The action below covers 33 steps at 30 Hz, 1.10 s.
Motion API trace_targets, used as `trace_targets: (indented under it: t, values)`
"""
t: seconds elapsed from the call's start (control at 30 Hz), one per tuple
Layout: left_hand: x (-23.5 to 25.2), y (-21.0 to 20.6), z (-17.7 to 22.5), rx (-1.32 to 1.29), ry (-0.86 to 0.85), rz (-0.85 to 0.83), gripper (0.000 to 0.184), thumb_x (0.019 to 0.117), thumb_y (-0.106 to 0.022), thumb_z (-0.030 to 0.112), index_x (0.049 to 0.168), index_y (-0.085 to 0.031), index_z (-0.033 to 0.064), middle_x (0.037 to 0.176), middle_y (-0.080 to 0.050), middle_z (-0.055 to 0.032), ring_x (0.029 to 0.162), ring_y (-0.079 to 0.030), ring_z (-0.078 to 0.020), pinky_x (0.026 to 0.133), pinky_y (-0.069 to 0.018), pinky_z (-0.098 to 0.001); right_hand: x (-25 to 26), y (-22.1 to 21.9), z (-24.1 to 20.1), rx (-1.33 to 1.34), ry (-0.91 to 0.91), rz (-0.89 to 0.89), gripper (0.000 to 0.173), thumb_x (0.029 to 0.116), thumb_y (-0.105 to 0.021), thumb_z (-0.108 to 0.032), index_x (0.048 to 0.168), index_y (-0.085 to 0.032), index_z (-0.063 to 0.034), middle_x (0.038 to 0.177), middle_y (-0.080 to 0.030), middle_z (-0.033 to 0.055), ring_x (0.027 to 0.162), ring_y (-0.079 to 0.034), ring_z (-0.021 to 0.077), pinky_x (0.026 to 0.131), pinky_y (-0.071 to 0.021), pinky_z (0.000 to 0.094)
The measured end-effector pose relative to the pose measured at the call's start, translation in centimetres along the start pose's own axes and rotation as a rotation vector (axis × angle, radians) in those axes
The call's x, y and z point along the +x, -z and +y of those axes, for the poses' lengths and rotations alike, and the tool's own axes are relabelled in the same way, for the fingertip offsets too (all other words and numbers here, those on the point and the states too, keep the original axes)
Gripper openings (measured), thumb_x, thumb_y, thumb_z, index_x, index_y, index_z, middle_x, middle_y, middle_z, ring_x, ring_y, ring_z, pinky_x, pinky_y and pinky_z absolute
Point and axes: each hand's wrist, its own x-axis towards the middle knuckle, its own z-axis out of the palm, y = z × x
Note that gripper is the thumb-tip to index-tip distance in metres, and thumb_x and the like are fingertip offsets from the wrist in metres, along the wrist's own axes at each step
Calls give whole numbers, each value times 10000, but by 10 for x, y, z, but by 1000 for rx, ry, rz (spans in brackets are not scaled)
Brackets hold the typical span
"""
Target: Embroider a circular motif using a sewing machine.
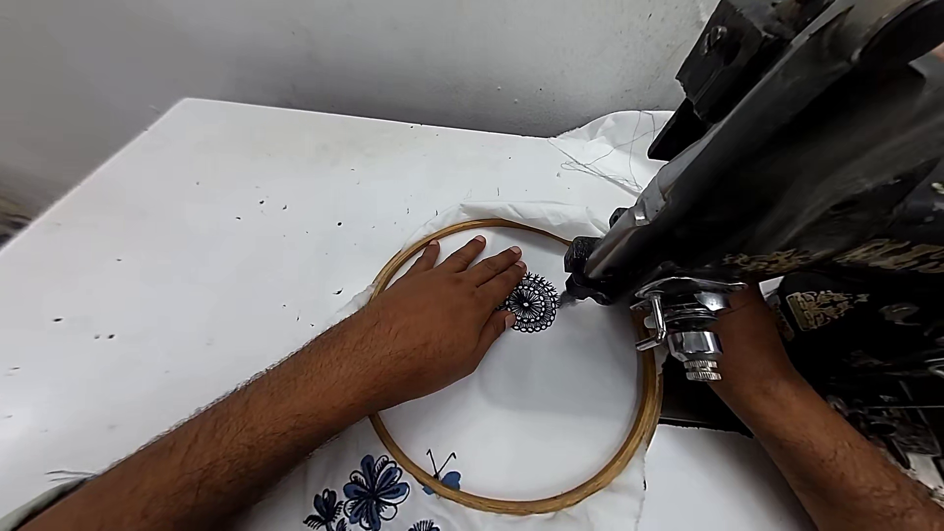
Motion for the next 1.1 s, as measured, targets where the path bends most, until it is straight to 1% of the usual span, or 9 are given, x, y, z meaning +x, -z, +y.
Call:
trace_targets:
  t: [0.07,0.2,0.43,0.6,0.67,0.73,0.83,0.93,1.1]
  values:
    - [-1,1,0,5,3,-7,579,1097,-266,449,1601,-393,194,1674,-330,30,1554,-282,-280,1203,-251,-662,0,0,1,12,5,-6,276,795,-764,-42,1045,-650,-24,951,-657,116,897,-647,175,779,-523,407]
    - [2,-5,1,-7,-4,39,575,1099,-260,438,1597,-401,188,1668,-346,24,1548,-296,-291,1194,-253,-675,5,-1,4,32,61,33,290,825,-733,-205,1076,-648,-90,969,-651,8,930,-620,6,821,-506,218]
    - [3,0,-4,-24,2,7,574,1101,-260,442,1596,-403,191,1671,-337,25,1554,-281,-288,1204,-239,-666,1,-3,4,-34,91,29,273,794,-711,-89,1043,-650,8,961,-658,144,909,-650,189,802,-514,390]
    - [4,-3,1,-34,2,17,572,1103,-255,429,1604,-387,185,1673,-333,25,1560,-265,-285,1208,-216,-679,4,1,2,-56,77,29,285,843,-730,-175,1081,-649,-42,982,-656,93,952,-640,118,815,-516,332]
    - [3,-3,1,-33,-3,10,575,1103,-252,434,1606,-383,188,1676,-327,25,1561,-261,-285,1208,-214,-679,3,1,1,-32,43,34,290,829,-735,-147,1079,-642,-35,968,-648,93,928,-634,119,792,-510,342]
    - [4,-2,-1,-31,-5,9,575,1102,-260,442,1602,-392,190,1675,-329,25,1558,-272,-288,1205,-228,-675,1,-1,1,-5,26,32,287,808,-705,-114,1074,-637,-33,965,-646,77,916,-631,82,806,-511,291]
    - [3,-1,-4,-27,0,17,572,1101,-271,436,1596,-403,183,1669,-343,19,1548,-294,-296,1196,-244,-676,1,-3,4,15,53,17,253,807,-695,-73,1043,-645,3,949,-654,112,899,-639,124,806,-510,324]
    - [4,-3,-1,-24,3,31,571,1102,-258,430,1597,-400,183,1666,-348,22,1551,-288,-291,1195,-238,-682,4,-1,5,-4,75,18,271,834,-713,-187,1064,-656,-55,972,-658,59,941,-632,68,834,-509,277]
    - [3,-3,1,-28,-4,22,573,1101,-261,435,1599,-397,185,1670,-340,24,1554,-280,-285,1202,-234,-676,2,0,1,-12,27,25,279,824,-741,-129,1073,-647,-46,963,-655,83,928,-641,128,797,-517,357]
